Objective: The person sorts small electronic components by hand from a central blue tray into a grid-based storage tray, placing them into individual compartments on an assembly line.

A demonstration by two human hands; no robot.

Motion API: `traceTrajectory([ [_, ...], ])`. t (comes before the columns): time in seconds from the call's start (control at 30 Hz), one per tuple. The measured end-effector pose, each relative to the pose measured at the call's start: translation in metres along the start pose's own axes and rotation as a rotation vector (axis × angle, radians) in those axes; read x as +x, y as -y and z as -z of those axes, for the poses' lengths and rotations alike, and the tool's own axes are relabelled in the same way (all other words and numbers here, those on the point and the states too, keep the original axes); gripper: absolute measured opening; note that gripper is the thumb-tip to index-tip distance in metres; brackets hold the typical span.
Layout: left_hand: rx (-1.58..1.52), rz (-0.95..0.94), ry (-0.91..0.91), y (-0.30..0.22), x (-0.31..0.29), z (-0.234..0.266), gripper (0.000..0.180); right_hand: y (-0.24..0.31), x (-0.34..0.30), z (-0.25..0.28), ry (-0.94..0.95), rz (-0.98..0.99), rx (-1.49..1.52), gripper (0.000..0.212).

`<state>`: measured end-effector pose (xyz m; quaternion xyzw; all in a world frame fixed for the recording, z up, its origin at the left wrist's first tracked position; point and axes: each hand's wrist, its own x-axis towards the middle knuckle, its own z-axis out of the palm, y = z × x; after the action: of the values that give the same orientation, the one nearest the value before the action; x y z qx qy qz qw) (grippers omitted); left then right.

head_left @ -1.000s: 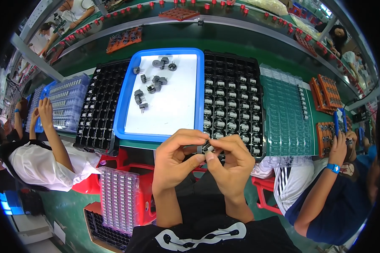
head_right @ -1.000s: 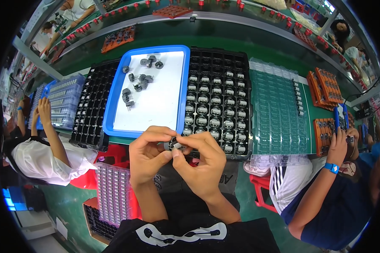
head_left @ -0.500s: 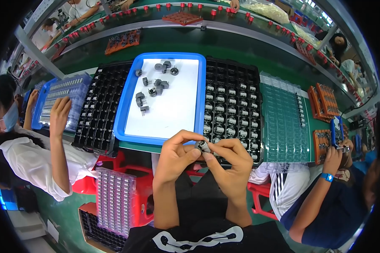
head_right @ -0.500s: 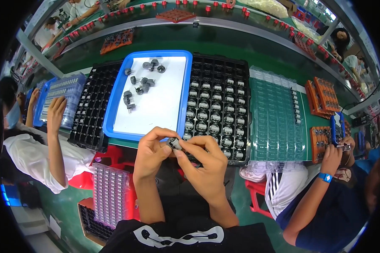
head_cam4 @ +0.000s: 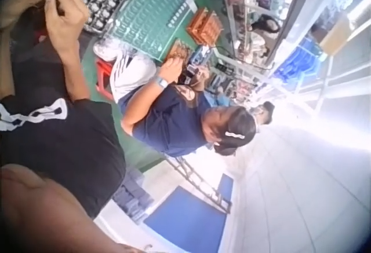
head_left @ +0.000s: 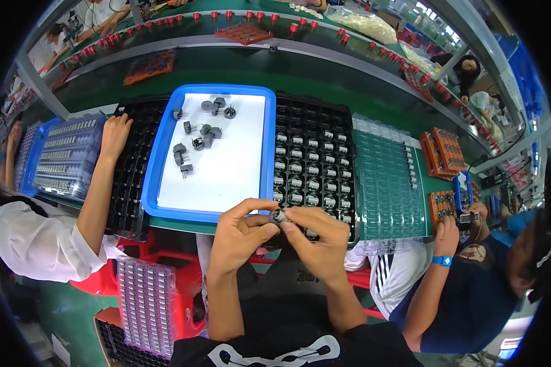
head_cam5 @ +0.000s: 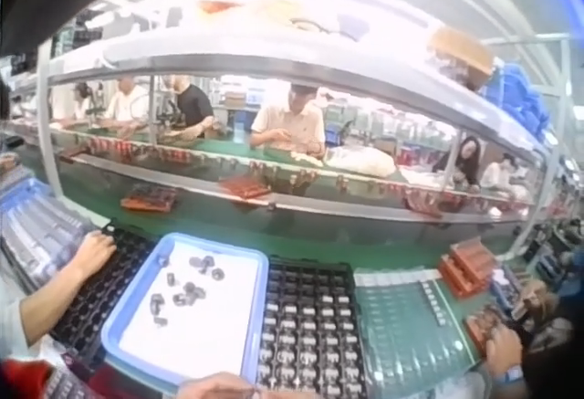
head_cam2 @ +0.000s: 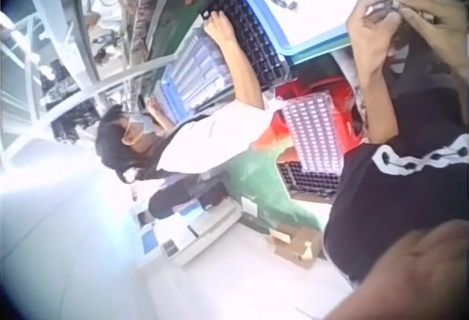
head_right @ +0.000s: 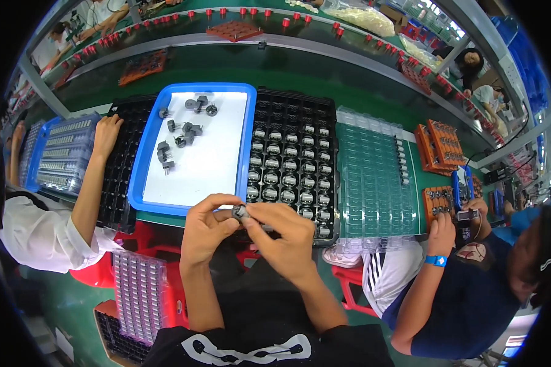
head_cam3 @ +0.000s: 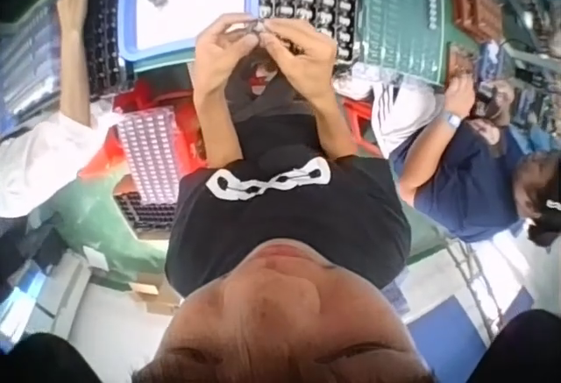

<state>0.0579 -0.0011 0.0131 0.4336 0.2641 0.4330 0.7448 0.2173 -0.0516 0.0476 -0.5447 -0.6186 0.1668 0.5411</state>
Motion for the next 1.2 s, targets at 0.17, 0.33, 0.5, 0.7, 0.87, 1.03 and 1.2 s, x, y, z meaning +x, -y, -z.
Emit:
traceTrajectory([
  [0.17,0.144,-0.104,-0.125,-0.007,0.003,-0.001,0.041,-0.060,0.069,0.031,-0.016,0.052,-0.158,0.013],
  [0.33,0.195,-0.132,-0.152,-0.016,0.007,0.011,0.033,-0.142,0.139,0.053,0.031,0.178,-0.385,0.012],
  [0.5,0.167,-0.192,-0.306,-0.023,-0.019,0.039,0.027,-0.153,0.156,0.017,0.206,0.413,-0.418,0.012],
  [0.7,0.144,-0.166,-0.176,-0.005,0.001,0.045,0.028,-0.166,0.149,0.049,0.245,0.430,-0.444,0.007],
  [0.87,0.158,-0.172,-0.236,-0.006,-0.007,0.048,0.027,-0.168,0.153,0.040,0.335,0.308,-0.449,0.009],
  [1.03,0.146,-0.172,-0.243,-0.007,-0.004,0.050,0.028,-0.185,0.157,0.048,0.349,0.415,-0.486,0.012],
  [1.2,0.472,-0.240,-0.320,-0.019,0.015,0.056,0.026,-0.193,0.155,0.059,0.482,0.547,-0.675,0.026],
])
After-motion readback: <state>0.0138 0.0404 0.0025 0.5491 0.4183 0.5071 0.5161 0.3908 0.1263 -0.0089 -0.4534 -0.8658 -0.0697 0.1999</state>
